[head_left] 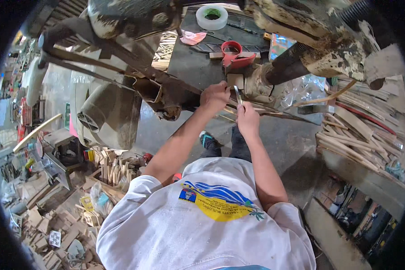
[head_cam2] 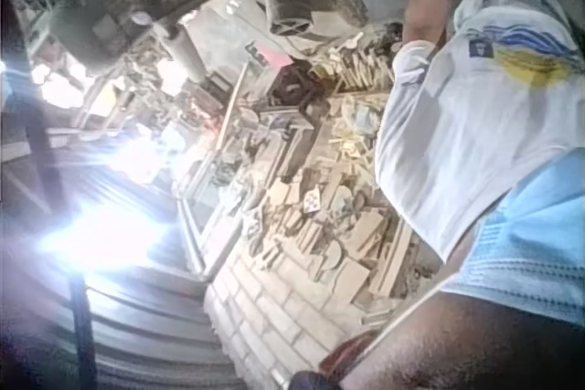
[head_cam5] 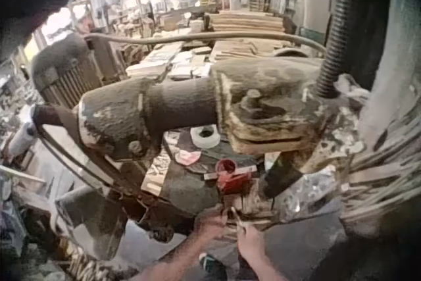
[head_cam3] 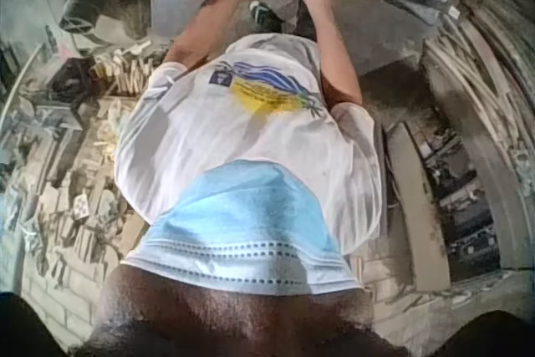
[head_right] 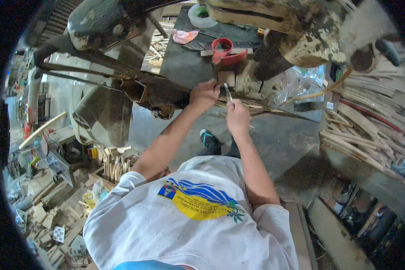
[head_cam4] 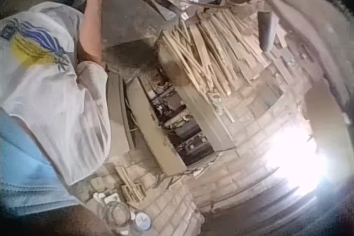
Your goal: The person picks up small wooden blocks and applies glue to their edges, then joins them together on a workbench. The person repeatedly aligns and presses the blocks to form a small glued assembly.
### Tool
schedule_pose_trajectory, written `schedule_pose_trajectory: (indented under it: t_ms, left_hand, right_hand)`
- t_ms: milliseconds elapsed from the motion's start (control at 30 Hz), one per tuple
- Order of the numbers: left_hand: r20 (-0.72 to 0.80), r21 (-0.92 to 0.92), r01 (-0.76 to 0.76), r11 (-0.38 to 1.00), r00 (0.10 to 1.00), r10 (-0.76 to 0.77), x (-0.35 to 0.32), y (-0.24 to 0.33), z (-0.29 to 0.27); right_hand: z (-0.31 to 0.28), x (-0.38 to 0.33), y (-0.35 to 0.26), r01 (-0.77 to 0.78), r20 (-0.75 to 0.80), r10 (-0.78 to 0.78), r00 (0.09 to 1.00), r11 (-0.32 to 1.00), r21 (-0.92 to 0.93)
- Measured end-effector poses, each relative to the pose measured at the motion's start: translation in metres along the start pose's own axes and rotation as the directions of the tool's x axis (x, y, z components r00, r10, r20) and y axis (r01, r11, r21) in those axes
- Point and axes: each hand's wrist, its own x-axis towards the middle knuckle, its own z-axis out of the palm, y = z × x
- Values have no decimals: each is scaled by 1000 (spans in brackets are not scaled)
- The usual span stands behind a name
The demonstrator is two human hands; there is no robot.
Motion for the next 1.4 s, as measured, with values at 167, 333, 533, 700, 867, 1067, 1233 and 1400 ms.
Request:
schedule_pose_trajectory:
  t_ms: [167,333,533,700,867,1067,1233,1400]
  left_hand:
    - [-17,75,-60,995,998,61,-1,5,2]
    - [-5,152,-38,988,999,40,-4,14,-1]
    - [-6,191,7,982,1000,-6,2,12,8]
    - [-27,153,-51,987,998,56,3,3,12]
    - [-36,149,-75,986,996,82,1,3,9]
    - [-18,126,-106,986,994,109,1,5,5]
    - [2,145,-80,986,997,81,5,2,12]
    - [-103,30,-173,985,979,175,-3,-8,16]
  right_hand:
    - [8,2,2,75,-45,-87,995,972,-221]
    - [7,0,-8,133,-31,-153,988,926,-354]
    - [14,10,1,191,0,-209,978,893,-409]
    - [14,12,-3,165,39,-164,986,894,-418]
    - [17,15,-5,156,32,-157,987,894,-421]
    - [21,16,-4,161,23,-168,986,883,-440]
    - [31,19,0,151,62,-137,989,875,-460]
    - [32,21,-1,148,57,-137,989,899,-411]
